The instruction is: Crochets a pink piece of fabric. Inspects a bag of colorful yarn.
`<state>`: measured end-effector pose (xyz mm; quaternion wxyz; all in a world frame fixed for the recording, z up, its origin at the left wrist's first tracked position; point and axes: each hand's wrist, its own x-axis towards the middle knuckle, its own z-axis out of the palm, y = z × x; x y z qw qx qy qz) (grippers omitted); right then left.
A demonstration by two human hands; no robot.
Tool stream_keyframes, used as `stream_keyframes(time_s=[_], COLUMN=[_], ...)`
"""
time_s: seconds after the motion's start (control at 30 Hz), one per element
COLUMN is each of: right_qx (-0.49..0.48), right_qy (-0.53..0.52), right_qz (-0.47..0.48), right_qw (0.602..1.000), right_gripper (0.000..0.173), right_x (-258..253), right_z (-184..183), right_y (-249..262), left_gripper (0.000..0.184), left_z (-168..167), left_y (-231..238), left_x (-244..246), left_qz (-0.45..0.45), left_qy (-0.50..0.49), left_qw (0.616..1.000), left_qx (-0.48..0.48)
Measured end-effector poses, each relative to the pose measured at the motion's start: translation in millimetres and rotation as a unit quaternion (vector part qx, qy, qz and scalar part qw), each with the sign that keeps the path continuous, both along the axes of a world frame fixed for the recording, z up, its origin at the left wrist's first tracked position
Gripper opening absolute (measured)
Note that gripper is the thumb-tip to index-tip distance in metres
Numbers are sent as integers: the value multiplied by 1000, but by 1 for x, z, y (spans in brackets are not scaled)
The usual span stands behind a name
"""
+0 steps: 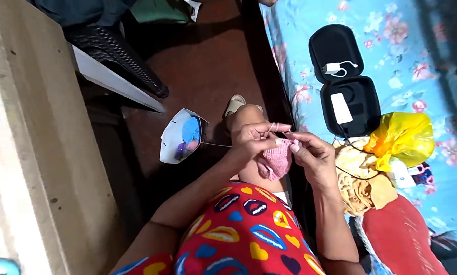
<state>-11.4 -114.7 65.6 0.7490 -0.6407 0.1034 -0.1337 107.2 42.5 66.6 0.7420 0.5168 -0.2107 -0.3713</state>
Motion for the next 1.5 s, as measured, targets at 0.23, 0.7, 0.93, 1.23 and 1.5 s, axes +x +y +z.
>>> stream_keyframes(time_s=[0.23, 0.7, 0.93, 1.23, 1.5], right_qx=[168, -49, -354, -479, -515], right_qy=[24, 25, -32, -66, -72], right_qz=[40, 6, 30, 12, -30], right_qw=[985, 998, 934, 875, 854], right_gripper=[15, 38, 39, 43, 37], right_x=[4, 1, -1, -4, -9], right_z=[-6, -8, -10, -7, -4], right_y=[-4, 0, -18, -25, -15], left_gripper=[31, 81, 72, 71, 66], left_z=[-28, 7, 10, 12, 25], left_y=[31, -2, -3, 0, -2], left_x=[51, 9, 10, 10, 0], left_qz=[-131, 6, 43, 71, 124], left_qy=[-5, 41, 57, 71, -46], left_qw=[991, 999, 997, 995, 990], left_qx=[21, 18, 23, 25, 52])
